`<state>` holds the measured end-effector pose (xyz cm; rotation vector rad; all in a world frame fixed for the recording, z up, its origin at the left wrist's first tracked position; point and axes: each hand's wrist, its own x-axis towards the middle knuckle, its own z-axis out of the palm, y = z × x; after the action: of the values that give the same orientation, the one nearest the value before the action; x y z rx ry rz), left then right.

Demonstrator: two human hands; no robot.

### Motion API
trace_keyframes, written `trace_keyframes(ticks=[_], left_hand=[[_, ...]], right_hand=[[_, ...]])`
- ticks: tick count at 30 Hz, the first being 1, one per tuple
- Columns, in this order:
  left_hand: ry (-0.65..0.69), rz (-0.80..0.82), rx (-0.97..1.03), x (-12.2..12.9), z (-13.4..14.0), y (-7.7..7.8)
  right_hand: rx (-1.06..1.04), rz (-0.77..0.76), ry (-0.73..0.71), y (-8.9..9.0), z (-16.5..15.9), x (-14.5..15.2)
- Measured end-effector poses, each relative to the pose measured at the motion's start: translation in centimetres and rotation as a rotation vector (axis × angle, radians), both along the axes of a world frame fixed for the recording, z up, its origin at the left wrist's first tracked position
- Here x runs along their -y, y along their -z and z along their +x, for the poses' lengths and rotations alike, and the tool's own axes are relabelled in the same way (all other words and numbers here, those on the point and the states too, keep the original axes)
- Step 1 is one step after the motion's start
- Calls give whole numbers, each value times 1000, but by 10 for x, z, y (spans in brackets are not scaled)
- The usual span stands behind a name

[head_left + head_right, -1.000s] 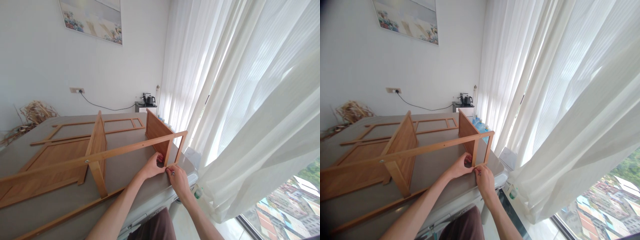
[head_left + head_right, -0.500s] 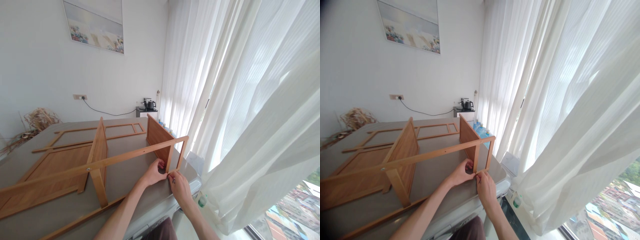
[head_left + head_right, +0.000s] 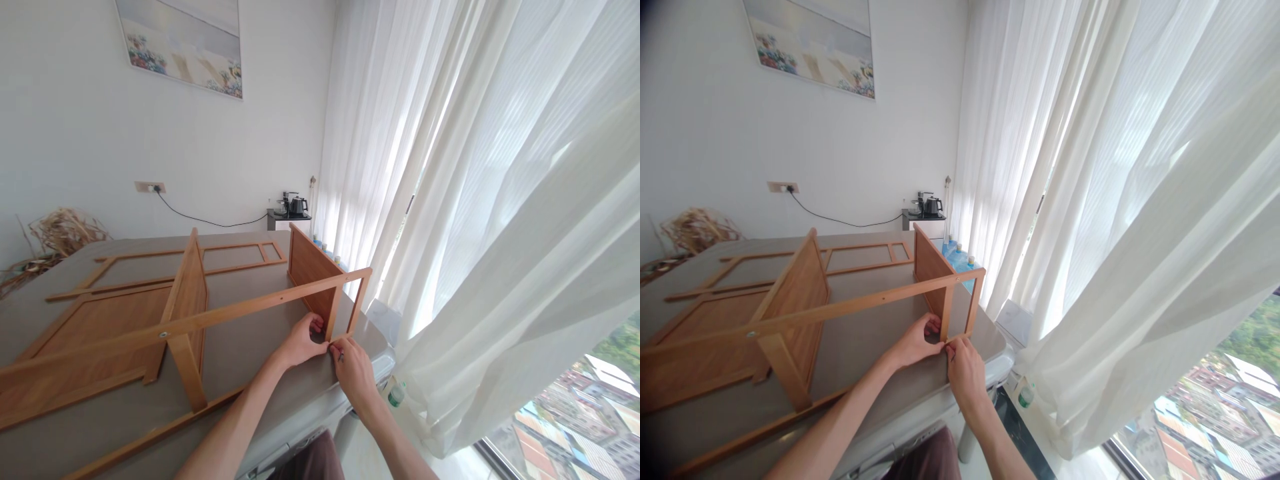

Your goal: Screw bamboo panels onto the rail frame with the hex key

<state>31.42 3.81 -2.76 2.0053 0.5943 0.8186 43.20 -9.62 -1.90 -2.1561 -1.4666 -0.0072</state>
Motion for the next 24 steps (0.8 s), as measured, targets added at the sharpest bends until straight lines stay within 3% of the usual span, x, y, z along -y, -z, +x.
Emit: trace_keyframes(ticks=[15,24], left_hand=[[-7,49,-14,2,-1,-1],[-20,100,-91,6,-3,-11]], right_hand=[[-80,29,-44,-5,4,2],[-132,74,-40,-10,5,1]])
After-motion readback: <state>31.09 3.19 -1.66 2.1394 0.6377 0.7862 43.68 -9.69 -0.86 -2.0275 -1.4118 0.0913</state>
